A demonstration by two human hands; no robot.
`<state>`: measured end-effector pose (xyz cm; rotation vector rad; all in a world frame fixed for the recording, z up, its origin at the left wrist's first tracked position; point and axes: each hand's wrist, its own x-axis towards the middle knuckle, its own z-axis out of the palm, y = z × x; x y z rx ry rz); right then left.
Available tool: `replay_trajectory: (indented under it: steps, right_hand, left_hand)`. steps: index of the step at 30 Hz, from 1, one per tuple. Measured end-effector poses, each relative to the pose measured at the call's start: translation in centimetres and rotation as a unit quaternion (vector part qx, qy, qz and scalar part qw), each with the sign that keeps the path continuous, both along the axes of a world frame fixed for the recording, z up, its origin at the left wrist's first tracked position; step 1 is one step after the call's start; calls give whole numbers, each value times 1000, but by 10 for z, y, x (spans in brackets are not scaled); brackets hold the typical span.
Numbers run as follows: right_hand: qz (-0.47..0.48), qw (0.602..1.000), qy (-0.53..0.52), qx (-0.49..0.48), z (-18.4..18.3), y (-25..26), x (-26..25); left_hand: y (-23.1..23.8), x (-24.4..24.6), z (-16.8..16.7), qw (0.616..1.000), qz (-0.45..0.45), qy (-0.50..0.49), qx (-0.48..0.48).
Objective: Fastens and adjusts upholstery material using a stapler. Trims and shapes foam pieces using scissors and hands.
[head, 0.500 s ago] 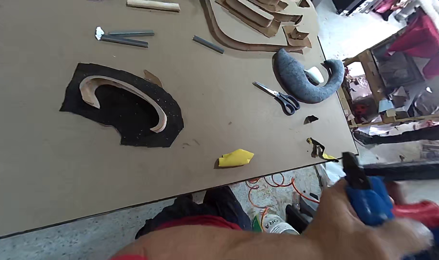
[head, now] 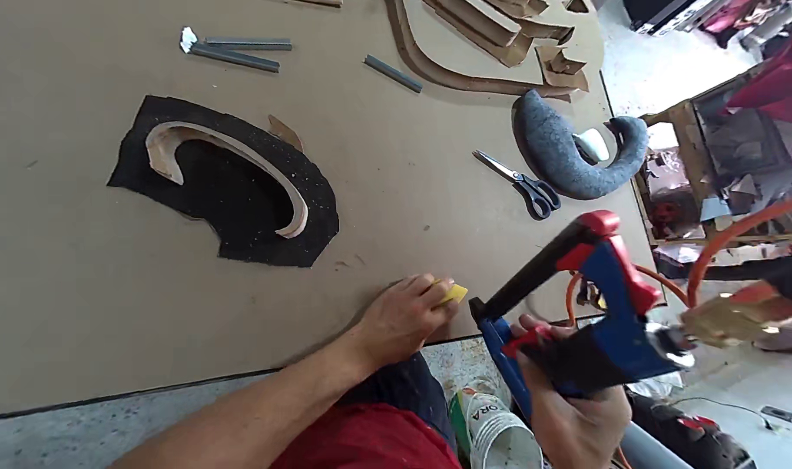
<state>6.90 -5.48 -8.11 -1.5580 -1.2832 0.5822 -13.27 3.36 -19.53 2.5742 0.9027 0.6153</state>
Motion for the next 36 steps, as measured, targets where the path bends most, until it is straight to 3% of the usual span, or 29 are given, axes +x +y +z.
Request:
replay_trajectory:
  steps: [5, 9, 13, 16, 22, 32, 36]
  right_hand:
    - [47, 999, 11, -24, -19, 24, 20]
    - [102, 994, 19, -28, -23, 55, 46]
    - [157, 987, 14, -28, -25, 82, 58]
    - [179, 983, -12, -32, -22, 87, 57]
    - [195, 978, -73, -27, -27, 89, 46]
    - [227, 963, -117, -90, -6, 125, 40]
    - [227, 952, -180, -103, 2, 134, 30]
  left_hand:
    - [17, 31, 0, 986, 165, 9, 6]
    - [15, 48, 3, 970, 243, 7, 1]
    - [13, 41, -2, 964, 242, -89, -57]
    - [4, 44, -5, 952, 275, -124, -48]
    - [-8, 46, -9, 940, 317, -119, -39]
    - [-6, 48, -4, 928, 340, -127, -78]
    - [-5, 48, -3, 930, 342, -115, -78]
